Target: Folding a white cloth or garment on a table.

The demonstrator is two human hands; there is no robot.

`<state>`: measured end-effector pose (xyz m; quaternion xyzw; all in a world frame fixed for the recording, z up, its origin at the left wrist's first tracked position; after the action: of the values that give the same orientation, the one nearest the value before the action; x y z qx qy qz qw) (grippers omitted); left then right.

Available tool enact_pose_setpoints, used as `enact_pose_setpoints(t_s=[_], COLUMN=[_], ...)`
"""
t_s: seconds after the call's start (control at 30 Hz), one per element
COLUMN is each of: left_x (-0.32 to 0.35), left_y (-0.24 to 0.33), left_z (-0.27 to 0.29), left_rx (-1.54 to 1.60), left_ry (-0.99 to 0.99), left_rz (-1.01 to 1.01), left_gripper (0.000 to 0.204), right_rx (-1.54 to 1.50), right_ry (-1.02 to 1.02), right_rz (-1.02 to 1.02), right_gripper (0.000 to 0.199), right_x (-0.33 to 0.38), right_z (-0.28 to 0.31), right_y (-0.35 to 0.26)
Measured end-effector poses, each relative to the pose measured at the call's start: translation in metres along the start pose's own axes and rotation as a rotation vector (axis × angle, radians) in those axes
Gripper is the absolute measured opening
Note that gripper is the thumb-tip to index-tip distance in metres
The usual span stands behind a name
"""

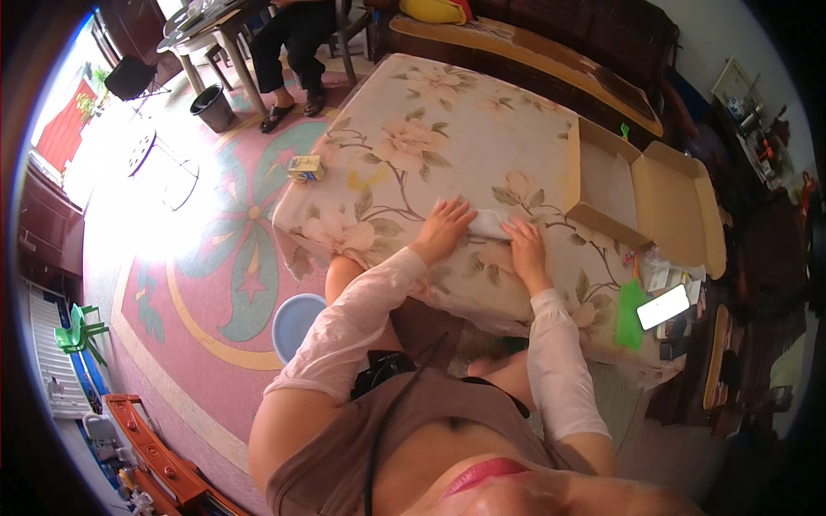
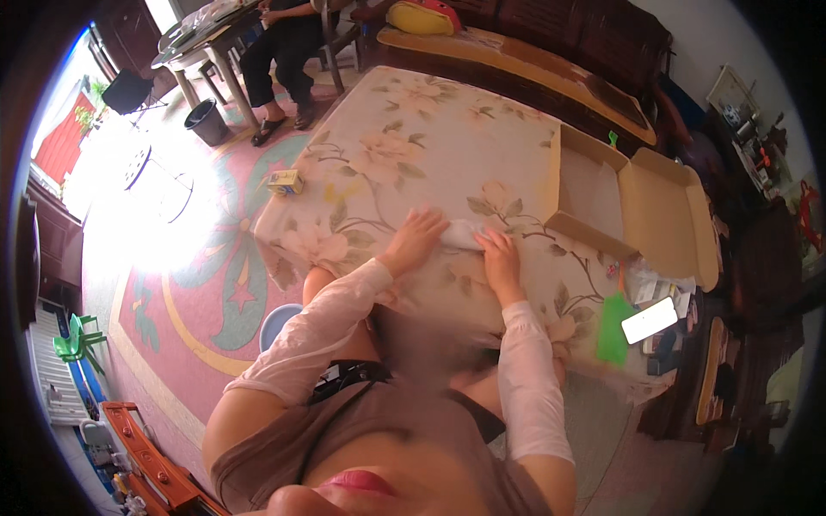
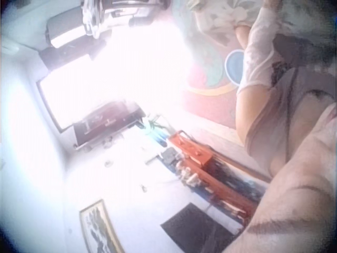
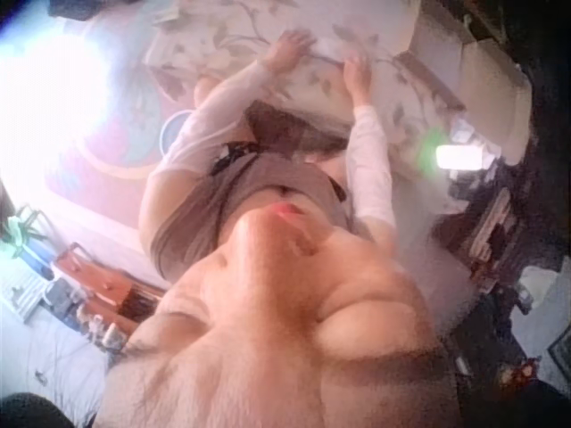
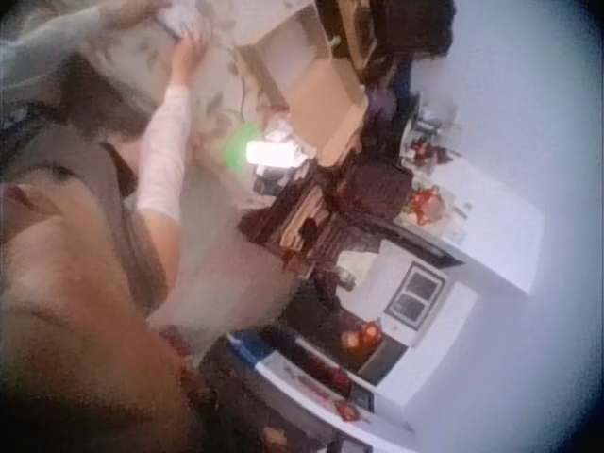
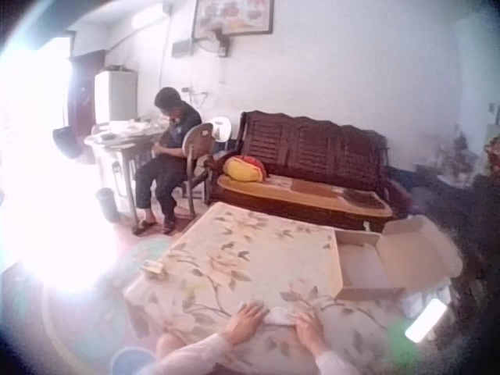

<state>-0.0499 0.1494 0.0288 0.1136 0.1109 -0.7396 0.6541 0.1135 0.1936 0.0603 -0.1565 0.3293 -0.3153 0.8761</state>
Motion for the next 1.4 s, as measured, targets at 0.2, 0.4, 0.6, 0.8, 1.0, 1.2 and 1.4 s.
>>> enact_pose_setpoints(t_s=[0.2,0.4,0.6,0.8,1.0,1.2,1.4], left_x=[0.064,0.069,-0.01,-0.099,-0.105,-0.011,-0.045], left_y=[0.077,0.097,0.08,0.069,0.068,0.136,0.18], left_z=[0.031,0.045,-0.001,-0.004,-0.004,0.024,0.016], left_rx=[0.111,0.209,0.285,0.122,-0.035,0.141,0.222], left_ry=[-0.092,-0.079,-0.071,-0.013,0.118,0.018,0.052], left_rz=[-0.295,-0.424,-0.349,-0.198,-0.158,-0.455,-0.51], left_gripper=[0.056,0.063,0.059,0.056,0.06,0.049,0.049], right_rx=[-0.082,-0.094,-0.013,0.004,0.034,0.046,0.119], right_ry=[-0.032,-0.052,0.048,0.201,0.258,0.156,0.174], right_rz=[-0.054,-0.048,-0.078,-0.158,-0.212,-0.163,-0.212], right_gripper=[0.04,0.038,0.034,0.032,0.03,0.033,0.031], right_x=[0.1,0.122,0.061,0.005,0.021,0.115,0.118], right_z=[0.041,0.059,0.06,0.061,0.065,0.106,0.134], right_y=[-0.029,-0.032,0.024,0.075,0.068,0.05,0.1])
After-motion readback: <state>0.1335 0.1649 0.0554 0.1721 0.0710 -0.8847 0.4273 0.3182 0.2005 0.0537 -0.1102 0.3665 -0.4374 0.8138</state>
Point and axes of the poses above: each hand's wrist, its own x-axis away from the middle knuckle, its own z-axis out of the back of the hand, y = z × x, the point moved 10 cm from there along -x, towards the middle knuckle, and after that the axes turned 13 degrees about -x, right-handed, at the moved point
